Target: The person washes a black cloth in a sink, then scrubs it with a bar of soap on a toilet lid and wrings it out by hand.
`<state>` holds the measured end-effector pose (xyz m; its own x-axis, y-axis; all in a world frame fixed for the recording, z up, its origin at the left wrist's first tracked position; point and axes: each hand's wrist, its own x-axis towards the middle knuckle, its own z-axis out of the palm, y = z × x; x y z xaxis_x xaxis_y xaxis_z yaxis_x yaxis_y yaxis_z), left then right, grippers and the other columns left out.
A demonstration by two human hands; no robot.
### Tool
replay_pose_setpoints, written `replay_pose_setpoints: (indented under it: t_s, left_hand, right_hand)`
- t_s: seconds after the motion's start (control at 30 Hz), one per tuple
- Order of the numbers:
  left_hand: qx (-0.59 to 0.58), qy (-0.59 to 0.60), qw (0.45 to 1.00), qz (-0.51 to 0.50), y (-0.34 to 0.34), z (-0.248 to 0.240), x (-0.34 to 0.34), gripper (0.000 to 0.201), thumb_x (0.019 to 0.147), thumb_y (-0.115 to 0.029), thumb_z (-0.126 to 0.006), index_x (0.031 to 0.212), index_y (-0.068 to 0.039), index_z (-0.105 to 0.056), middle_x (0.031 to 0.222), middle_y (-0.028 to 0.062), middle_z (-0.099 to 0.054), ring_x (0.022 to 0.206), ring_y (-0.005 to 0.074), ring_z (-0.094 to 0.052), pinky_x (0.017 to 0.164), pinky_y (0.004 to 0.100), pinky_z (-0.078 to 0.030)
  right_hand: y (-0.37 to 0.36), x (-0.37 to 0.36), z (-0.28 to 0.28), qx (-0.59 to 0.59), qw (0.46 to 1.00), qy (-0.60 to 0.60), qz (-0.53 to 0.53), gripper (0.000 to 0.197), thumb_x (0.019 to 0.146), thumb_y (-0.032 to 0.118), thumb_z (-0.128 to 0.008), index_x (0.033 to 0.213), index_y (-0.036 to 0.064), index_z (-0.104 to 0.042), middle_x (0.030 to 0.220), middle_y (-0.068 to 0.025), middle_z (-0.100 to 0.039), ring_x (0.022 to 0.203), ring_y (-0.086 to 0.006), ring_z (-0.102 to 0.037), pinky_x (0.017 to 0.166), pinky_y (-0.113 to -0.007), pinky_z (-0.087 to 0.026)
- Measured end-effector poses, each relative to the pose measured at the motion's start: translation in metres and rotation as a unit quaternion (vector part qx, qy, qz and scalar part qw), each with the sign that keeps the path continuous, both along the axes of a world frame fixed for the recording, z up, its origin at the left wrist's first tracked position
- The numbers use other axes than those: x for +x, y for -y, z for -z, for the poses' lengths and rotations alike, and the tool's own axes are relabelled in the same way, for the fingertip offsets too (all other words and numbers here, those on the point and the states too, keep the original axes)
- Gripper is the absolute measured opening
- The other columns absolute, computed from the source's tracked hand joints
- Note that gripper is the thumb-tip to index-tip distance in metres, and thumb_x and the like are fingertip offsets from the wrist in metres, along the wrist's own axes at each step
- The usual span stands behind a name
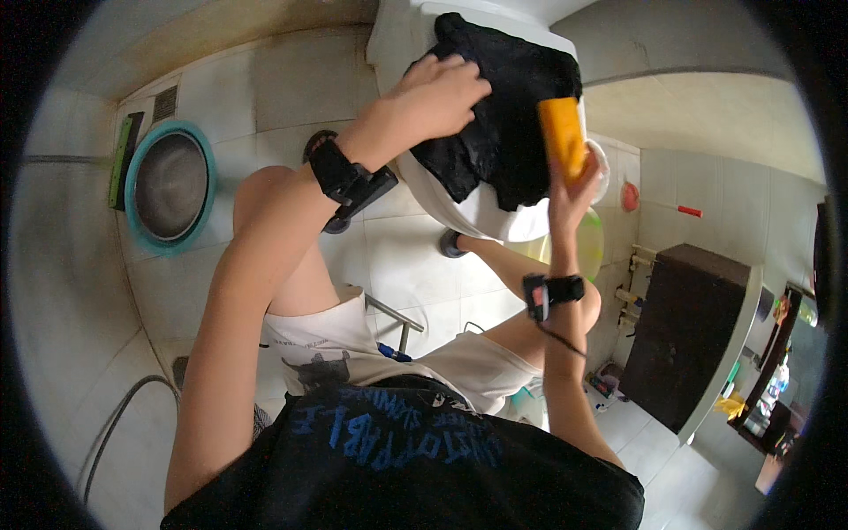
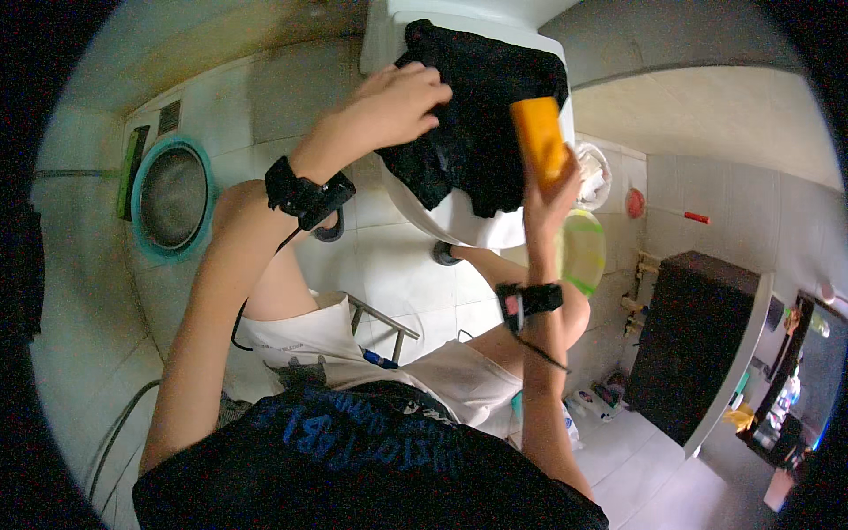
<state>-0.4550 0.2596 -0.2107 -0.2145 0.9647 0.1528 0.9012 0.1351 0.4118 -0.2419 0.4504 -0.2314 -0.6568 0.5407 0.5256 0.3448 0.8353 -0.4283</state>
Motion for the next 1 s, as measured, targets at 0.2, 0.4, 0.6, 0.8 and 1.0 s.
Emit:
replay_pose_setpoints:
  t_s: [0.2, 0.4, 0.6, 0.8, 1.0]
  left_hand:
    - [-0.114, -0.089, 0.988, 0.059, 0.004, 0.006, 0.023, 0.055, 0.059, -0.017, -0.077, 0.108, -0.008, -0.055, 0.109, 0.0079, -0.049, 0.104, 0.0255, -0.047, 0.082, 0.0379, -0.041]
    - [-0.058, -0.130, 0.990, 0.020, 0.009, 0.013, 0.034, 0.046, 0.061, 0.001, -0.065, 0.105, -0.007, -0.053, 0.110, 0.0090, -0.048, 0.102, 0.0255, -0.048, 0.078, 0.0369, -0.041]
    - [-0.056, -0.094, 0.993, 0.045, 0.007, 0.012, 0.023, 0.056, 0.058, 0.005, -0.066, 0.110, -0.011, -0.055, 0.115, 0.0083, -0.047, 0.107, 0.0263, -0.046, 0.082, 0.0376, -0.044]
    - [-0.049, -0.076, 0.994, 0.066, -0.001, 0.007, 0.018, 0.029, 0.063, 0.001, -0.062, 0.091, -0.008, -0.060, 0.097, 0.0045, -0.054, 0.096, 0.0250, -0.050, 0.077, 0.0369, -0.046]
    - [-0.130, 0.057, 0.989, 0.043, -0.006, -0.017, 0.008, 0.009, 0.071, -0.002, -0.055, 0.080, -0.002, -0.052, 0.071, 0.0122, -0.057, 0.066, 0.0301, -0.054, 0.062, 0.0397, -0.043]
  right_hand:
    - [-0.032, -0.029, 0.007, 0.002, 0.990, 0.114, 0.081, 0.061, 0.079, 0.027, -0.068, 0.129, 0.0057, -0.039, 0.114, -0.0222, -0.051, 0.103, -0.0363, -0.049, 0.087, -0.044, -0.039]
    - [0.018, -0.006, -0.022, 0.033, 0.991, 0.110, -0.065, 0.060, 0.072, 0.021, -0.073, 0.124, 0.0077, -0.047, 0.128, -0.0175, -0.044, 0.113, -0.0348, -0.045, 0.093, -0.042, -0.039]
    - [0.060, 0.028, -0.023, 0.023, 0.948, 0.276, -0.157, 0.054, 0.067, 0.024, -0.073, 0.115, 0.0066, -0.056, 0.125, -0.0127, -0.049, 0.118, -0.0307, -0.044, 0.098, -0.040, -0.036]
    - [0.050, 0.040, -0.012, 0.010, 0.962, 0.224, -0.155, 0.024, 0.073, 0.009, -0.062, 0.097, 0.0056, -0.057, 0.116, -0.0101, -0.054, 0.111, -0.0293, -0.048, 0.093, -0.040, -0.038]
    - [0.054, 0.038, -0.009, 0.058, 0.966, 0.195, -0.162, 0.019, 0.077, 0.003, -0.055, 0.096, 0.0051, -0.055, 0.103, -0.0124, -0.058, 0.103, -0.0310, -0.053, 0.092, -0.042, -0.039]
